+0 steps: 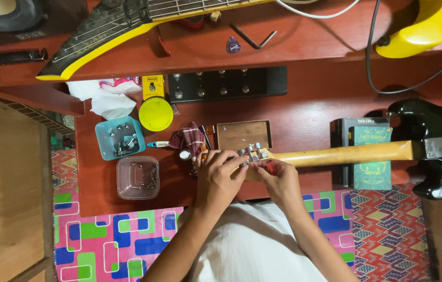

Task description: The person installs tuning pegs onto a guitar headstock. They pick up each metal tuning peg from a container, place it into a hole on the headstock, and tighten it using a screwdriver. The process is repeated for each peg.

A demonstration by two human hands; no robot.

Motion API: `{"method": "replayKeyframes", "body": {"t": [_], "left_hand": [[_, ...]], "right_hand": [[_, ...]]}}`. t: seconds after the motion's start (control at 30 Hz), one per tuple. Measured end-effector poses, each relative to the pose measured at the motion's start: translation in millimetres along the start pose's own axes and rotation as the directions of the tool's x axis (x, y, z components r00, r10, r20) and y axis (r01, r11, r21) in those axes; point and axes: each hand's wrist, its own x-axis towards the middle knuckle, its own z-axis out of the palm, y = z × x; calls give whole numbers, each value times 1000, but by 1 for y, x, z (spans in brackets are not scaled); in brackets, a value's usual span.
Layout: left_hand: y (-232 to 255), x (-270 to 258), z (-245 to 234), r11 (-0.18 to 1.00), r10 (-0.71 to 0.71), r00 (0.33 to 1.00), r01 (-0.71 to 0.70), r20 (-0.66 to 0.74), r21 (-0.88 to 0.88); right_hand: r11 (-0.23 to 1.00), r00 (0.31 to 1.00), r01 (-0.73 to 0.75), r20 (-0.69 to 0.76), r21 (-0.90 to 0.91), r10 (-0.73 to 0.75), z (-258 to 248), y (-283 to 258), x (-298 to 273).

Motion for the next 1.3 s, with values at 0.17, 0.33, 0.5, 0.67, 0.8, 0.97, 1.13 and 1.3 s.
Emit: {"method": "replayKeyframes", "body": {"t": [0.17, 0.33, 0.5, 0.67, 0.8, 0.97, 1.13, 1.3], "left_hand": [[-3, -1, 5, 1000, -2, 1000, 1, -15, -11], [1, 0, 3, 999, -28, 999, 28, -15, -32], [3, 0, 3, 999, -32, 999, 31, -27, -18], [6, 1, -3, 999, -39, 999, 39, -12, -11], [15, 6, -13, 994, -92, 995, 94, 31, -60], [3, 0, -6, 997, -63, 997, 65, 54, -44], [2, -1, 0, 997, -71, 996, 72, 54, -15], [5, 0, -3, 996, -89, 994, 89, 61, -11]], "right_hand": [[1000, 999, -3, -34, 18, 4, 1, -3, 0], [999, 1000, -28, -10, 37, 29, -3, -11, -2], [997, 997, 11, 69, 73, -16, -14, -19, -5], [991, 993, 107, 34, 79, -110, -46, -68, -42], [925, 964, 258, -138, 279, -227, -67, -93, -72], [821, 765, 570, -342, -34, -546, -82, -76, -71], [750, 688, 661, -380, -21, -618, -65, -72, -54], [711, 630, 697, -401, -85, -665, -56, -55, -39]]}}
